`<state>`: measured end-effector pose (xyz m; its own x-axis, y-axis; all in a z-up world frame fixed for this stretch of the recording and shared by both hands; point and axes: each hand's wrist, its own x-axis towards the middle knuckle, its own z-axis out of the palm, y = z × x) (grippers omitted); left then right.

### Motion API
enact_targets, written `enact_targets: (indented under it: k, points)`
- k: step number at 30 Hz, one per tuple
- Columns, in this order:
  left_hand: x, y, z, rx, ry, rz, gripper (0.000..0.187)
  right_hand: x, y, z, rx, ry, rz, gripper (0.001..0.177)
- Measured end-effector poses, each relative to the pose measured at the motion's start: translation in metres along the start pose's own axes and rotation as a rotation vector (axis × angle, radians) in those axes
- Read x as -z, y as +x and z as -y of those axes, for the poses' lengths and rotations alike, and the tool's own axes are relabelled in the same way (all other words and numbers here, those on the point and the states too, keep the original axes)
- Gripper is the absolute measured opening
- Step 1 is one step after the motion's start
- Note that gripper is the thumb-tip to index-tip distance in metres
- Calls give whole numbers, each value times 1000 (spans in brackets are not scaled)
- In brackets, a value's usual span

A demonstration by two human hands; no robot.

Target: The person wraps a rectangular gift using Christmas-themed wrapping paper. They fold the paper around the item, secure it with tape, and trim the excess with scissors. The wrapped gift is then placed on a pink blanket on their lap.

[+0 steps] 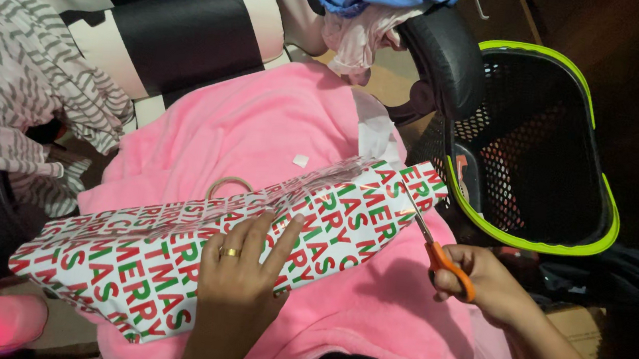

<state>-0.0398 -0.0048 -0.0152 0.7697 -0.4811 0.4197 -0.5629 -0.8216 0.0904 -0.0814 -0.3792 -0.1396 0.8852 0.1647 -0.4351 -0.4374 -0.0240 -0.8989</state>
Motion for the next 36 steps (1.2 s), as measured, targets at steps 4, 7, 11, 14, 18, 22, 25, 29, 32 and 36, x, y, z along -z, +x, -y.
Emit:
enact_targets:
  k: [4,7,11,14,18,22,25,29,32,36]
  points:
    - [-2,-5,-2,10,-4,11,91,-5,-6,-3,-10,-5,1,32]
    - [-3,-8,-4,9,2,2,91,-7,-6,0,44,58,60,41]
    - [-4,-11,-5,1,-2,-18,89,-10,-2,7,51,58,65,52]
    - [-4,-12,-4,-5,-8,-9,88,-11,-1,9,54,67,46,46]
    - [-5,-11,-3,-3,5,-9,87,-16,0,9,-29,70,-46,31]
    - [-7,-12,-3,-2,8,-19,86,-20,3,9,-28,74,-54,28]
    - [-4,-10,0,-5,-35,13,88,-18,6,8,-4,41,-40,29]
    - [6,10,31,-31,-148,83,97,1,4,5,377,104,171,44]
    - [12,40,65,-54,-193,176,99,19,12,9,536,-75,-211,60]
    - [24,64,79,-74,-240,252,104,18,53,9,905,-312,-596,77]
